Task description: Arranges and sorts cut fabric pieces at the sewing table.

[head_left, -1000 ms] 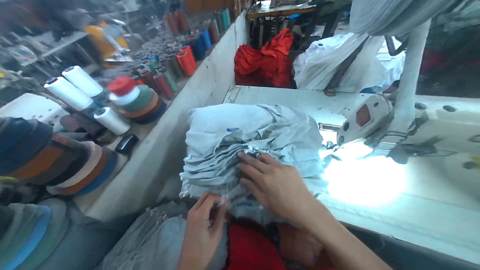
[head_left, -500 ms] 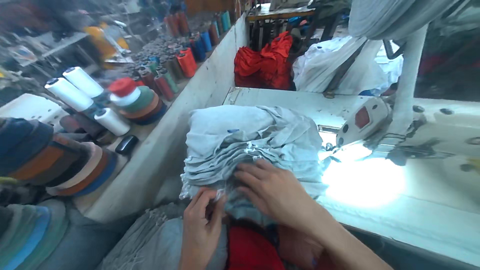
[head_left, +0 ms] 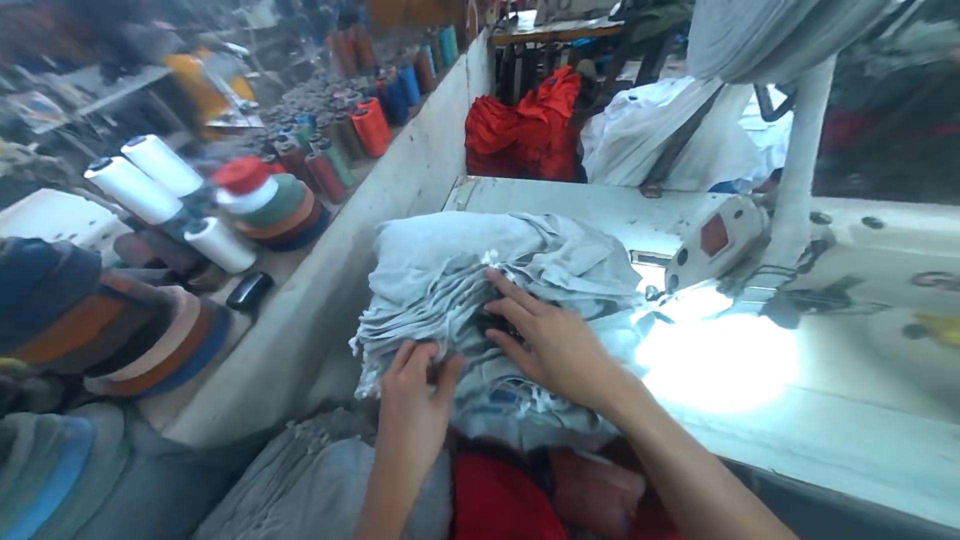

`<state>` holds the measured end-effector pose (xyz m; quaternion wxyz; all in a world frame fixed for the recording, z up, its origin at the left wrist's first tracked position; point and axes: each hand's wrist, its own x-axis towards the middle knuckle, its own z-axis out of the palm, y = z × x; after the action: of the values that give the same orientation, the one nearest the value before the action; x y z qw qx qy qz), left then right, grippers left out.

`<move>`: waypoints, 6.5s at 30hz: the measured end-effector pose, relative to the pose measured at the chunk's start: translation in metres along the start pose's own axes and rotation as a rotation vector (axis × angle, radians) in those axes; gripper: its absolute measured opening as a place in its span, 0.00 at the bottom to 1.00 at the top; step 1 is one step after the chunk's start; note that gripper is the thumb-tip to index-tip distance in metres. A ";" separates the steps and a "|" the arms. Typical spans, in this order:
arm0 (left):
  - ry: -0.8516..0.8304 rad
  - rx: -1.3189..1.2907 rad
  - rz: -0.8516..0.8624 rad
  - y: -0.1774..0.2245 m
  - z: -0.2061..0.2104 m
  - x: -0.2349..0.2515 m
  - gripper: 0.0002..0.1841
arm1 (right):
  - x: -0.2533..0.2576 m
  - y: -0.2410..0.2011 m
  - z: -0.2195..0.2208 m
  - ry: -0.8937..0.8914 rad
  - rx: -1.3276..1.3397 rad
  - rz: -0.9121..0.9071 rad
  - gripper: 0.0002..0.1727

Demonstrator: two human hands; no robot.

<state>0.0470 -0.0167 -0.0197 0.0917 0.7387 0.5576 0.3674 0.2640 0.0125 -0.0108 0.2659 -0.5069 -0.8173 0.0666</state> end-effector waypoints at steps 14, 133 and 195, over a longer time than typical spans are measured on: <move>-0.038 0.201 0.114 0.009 -0.016 0.009 0.10 | -0.017 -0.041 -0.006 0.127 -0.330 -0.111 0.15; -0.105 0.076 0.142 0.019 -0.002 -0.029 0.12 | -0.099 -0.040 0.022 0.278 -0.136 0.076 0.17; -0.259 0.254 0.297 0.070 0.041 0.068 0.12 | -0.079 -0.018 -0.004 0.293 -0.097 0.223 0.13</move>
<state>0.1335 0.0300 0.0192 0.0139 0.8592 0.4681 0.2061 0.2786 -0.0650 -0.0296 0.3482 -0.6107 -0.7109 -0.0186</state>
